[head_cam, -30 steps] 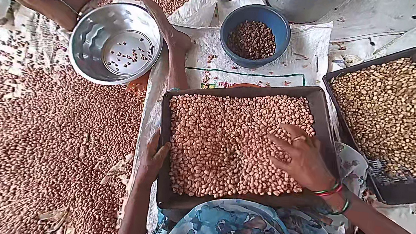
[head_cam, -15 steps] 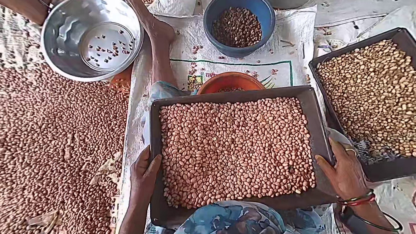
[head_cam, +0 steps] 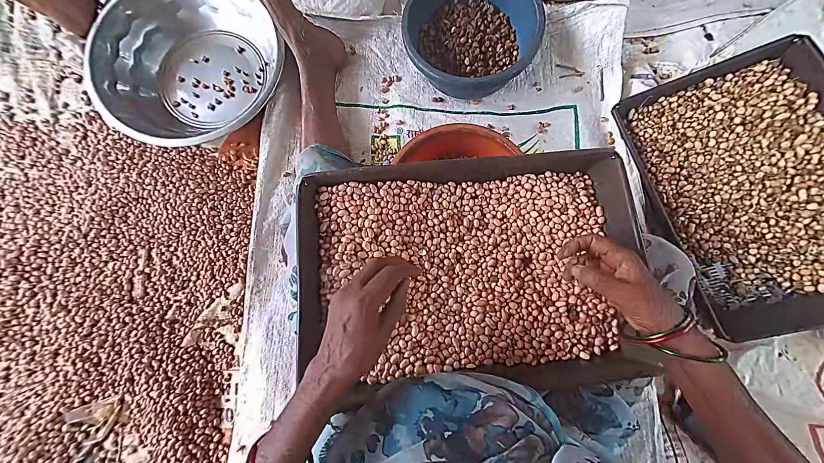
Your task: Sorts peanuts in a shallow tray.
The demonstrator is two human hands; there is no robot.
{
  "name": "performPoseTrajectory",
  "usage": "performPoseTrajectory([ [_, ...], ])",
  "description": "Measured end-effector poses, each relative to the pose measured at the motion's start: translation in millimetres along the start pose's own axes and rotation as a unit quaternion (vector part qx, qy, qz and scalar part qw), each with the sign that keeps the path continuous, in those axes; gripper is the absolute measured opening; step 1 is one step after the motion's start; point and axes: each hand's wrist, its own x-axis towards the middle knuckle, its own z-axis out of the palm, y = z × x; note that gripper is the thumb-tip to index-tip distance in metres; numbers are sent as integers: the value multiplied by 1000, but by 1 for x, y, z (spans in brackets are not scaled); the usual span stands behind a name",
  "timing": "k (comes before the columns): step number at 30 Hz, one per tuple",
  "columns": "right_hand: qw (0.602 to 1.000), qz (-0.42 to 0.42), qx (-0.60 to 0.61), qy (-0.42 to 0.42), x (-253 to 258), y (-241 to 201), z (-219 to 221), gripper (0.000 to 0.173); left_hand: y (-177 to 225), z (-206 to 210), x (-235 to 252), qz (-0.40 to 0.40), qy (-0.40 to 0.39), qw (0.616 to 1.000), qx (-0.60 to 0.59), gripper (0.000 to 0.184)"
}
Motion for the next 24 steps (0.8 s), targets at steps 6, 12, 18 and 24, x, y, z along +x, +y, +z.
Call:
performPoseTrajectory([
  [6, 998, 33, -32, 47, -23, 0, 3, 5, 24, 80, 58, 93, -291, 952, 9, 17],
  [12, 959, -15, -265, 98, -60, -1, -2, 9, 30, 101, 61, 109, -317, 939, 75, 18],
  [18, 933, 35, -356, 52, -58, 7, 17, 15, 26, 95, 60, 43, -311, 949, 7, 19],
  [24, 953, -74, -264, 130, -65, 15, -18, 6, 8, 50, 44, -276, -120, 763, -572, 30],
])
